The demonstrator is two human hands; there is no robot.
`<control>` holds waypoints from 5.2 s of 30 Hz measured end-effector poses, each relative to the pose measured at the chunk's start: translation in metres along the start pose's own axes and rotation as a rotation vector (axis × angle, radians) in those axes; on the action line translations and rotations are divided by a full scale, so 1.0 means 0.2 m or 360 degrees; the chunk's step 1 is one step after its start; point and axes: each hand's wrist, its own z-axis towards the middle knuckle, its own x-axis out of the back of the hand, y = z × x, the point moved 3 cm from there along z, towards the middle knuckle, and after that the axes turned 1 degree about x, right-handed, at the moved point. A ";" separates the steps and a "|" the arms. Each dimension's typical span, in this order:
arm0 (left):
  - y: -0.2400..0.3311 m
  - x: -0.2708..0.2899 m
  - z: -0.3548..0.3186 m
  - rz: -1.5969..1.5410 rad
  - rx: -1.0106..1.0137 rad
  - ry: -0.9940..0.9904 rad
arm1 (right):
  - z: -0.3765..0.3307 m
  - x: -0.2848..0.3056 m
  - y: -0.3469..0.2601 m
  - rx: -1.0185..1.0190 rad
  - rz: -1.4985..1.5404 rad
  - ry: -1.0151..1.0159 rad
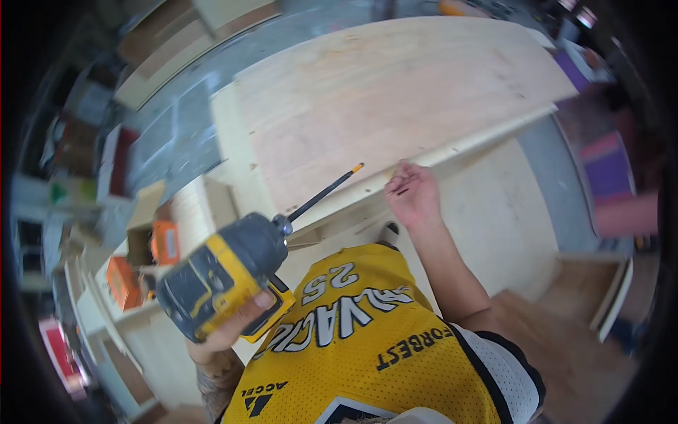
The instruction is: The person positions and aligns wooden boards on top of a wooden counter frame and secures them by driving screws with a power drill.
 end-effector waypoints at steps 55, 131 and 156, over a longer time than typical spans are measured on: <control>0.74 -3.94 1.91 -0.0486 -0.0129 -0.1626 | 0.38 0.36 -3.67 0.1306 0.0415 -0.0409; 1.80 -5.78 2.98 0.1586 0.0486 -0.1305 | 1.81 1.06 -4.85 0.0398 -0.0441 -0.0219; 1.83 -6.02 2.96 0.1918 0.0338 -0.1505 | 1.81 1.07 -4.85 0.0368 -0.0512 -0.0192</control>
